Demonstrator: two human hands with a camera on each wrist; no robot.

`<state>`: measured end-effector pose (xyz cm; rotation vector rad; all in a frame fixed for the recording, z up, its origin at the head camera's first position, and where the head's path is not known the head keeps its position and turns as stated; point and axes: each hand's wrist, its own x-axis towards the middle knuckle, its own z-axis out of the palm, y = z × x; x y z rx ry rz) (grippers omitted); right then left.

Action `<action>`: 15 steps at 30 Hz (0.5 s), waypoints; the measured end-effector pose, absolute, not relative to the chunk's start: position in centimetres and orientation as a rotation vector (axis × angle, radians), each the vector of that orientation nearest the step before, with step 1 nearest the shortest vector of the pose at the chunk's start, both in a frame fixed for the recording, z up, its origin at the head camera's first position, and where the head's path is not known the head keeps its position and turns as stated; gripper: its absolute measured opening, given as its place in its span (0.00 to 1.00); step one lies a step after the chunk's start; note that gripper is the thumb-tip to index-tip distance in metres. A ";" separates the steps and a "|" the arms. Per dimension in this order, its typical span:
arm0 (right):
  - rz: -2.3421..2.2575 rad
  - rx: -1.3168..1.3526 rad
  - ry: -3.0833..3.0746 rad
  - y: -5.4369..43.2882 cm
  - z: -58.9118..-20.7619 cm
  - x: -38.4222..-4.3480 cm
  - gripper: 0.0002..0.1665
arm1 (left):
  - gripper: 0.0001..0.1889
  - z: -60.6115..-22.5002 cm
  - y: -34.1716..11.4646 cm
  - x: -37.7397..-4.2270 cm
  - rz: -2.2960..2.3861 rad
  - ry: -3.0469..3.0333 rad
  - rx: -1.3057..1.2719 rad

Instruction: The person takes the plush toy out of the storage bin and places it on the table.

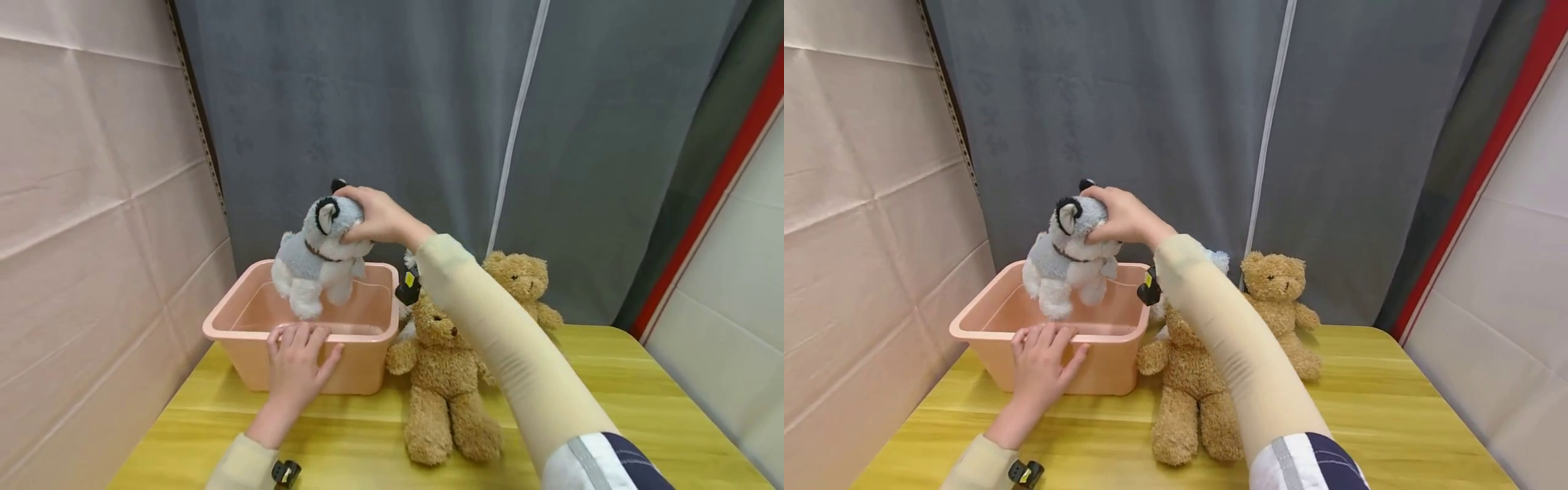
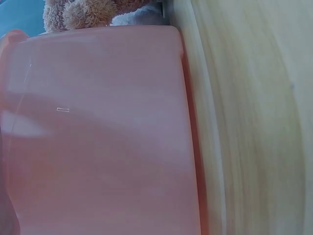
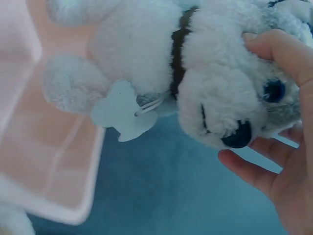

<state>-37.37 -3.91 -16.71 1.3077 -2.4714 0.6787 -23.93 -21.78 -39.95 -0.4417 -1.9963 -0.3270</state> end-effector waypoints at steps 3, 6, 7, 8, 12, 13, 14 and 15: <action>0.685 1.236 -2.431 -1.2 -14.9 -36.7 0.43 | 0.24 -40.0 -21.8 -24.1 -0.336 -2.005 -0.444; 0.668 1.168 -2.392 1.9 -13.1 -35.7 0.43 | 0.24 -39.9 -22.0 -24.2 -0.348 -2.020 -0.438; 0.661 1.145 -2.379 3.1 -12.6 -35.3 0.43 | 0.24 -39.9 -22.1 -24.3 -0.350 -2.020 -0.436; 0.654 1.118 -2.368 4.2 -12.0 -35.0 0.43 | 0.23 -39.9 -22.2 -24.3 -0.353 -2.021 -0.434; 0.626 0.981 -2.341 9.1 -10.3 -33.4 0.42 | 0.21 -39.6 -22.4 -24.6 -0.348 -2.036 -0.438; 0.619 0.946 -2.338 10.4 -10.0 -33.0 0.41 | 0.21 -39.6 -22.4 -24.6 -0.347 -2.040 -0.440; 0.610 0.910 -2.340 11.5 -9.8 -32.5 0.41 | 0.21 -39.6 -22.4 -24.7 -0.346 -2.047 -0.440; 0.599 0.880 -2.340 12.7 -9.7 -31.9 0.41 | 0.21 -39.6 -22.5 -24.8 -0.346 -2.052 -0.439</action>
